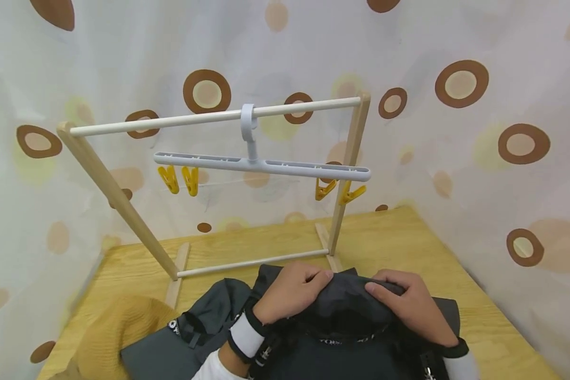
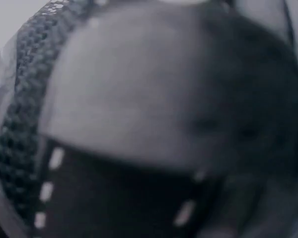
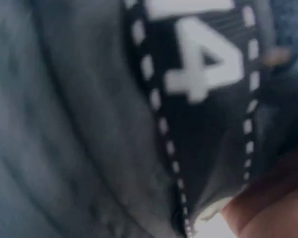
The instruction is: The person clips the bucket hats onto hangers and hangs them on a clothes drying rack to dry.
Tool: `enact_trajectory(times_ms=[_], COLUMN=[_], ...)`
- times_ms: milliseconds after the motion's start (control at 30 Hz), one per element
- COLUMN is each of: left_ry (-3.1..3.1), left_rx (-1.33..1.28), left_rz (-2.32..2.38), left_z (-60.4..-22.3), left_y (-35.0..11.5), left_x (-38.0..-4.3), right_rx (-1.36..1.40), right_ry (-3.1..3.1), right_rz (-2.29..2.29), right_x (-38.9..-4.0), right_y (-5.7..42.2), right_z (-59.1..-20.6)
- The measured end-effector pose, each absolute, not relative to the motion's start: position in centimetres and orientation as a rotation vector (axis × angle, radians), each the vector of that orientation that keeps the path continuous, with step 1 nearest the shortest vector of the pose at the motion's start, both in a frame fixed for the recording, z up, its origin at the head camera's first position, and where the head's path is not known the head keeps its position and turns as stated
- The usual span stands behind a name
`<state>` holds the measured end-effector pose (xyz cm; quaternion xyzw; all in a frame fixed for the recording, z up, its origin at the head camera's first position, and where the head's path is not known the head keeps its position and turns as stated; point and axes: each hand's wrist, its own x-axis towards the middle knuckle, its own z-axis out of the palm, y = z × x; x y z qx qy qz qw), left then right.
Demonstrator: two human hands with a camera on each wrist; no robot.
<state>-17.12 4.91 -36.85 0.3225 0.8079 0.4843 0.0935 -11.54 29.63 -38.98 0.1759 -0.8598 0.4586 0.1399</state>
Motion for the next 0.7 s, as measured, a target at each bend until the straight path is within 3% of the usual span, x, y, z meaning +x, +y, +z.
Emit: enact_trajectory(times_ms=[267, 700], left_ry=[2.511, 2.355], left_rx=[1.078, 1.032], left_rz=[1.344, 1.502], left_z=[-38.1, -36.5], left_y=[4.3, 4.4], left_x=[-17.4, -17.9], right_rx=[0.582, 0.522], right_ry=[-2.367, -2.401], right_rz=[1.396, 1.303], right_x=[-11.4, -12.3], right_y=[27.7, 27.7], right_z=[-40.3, -38.0])
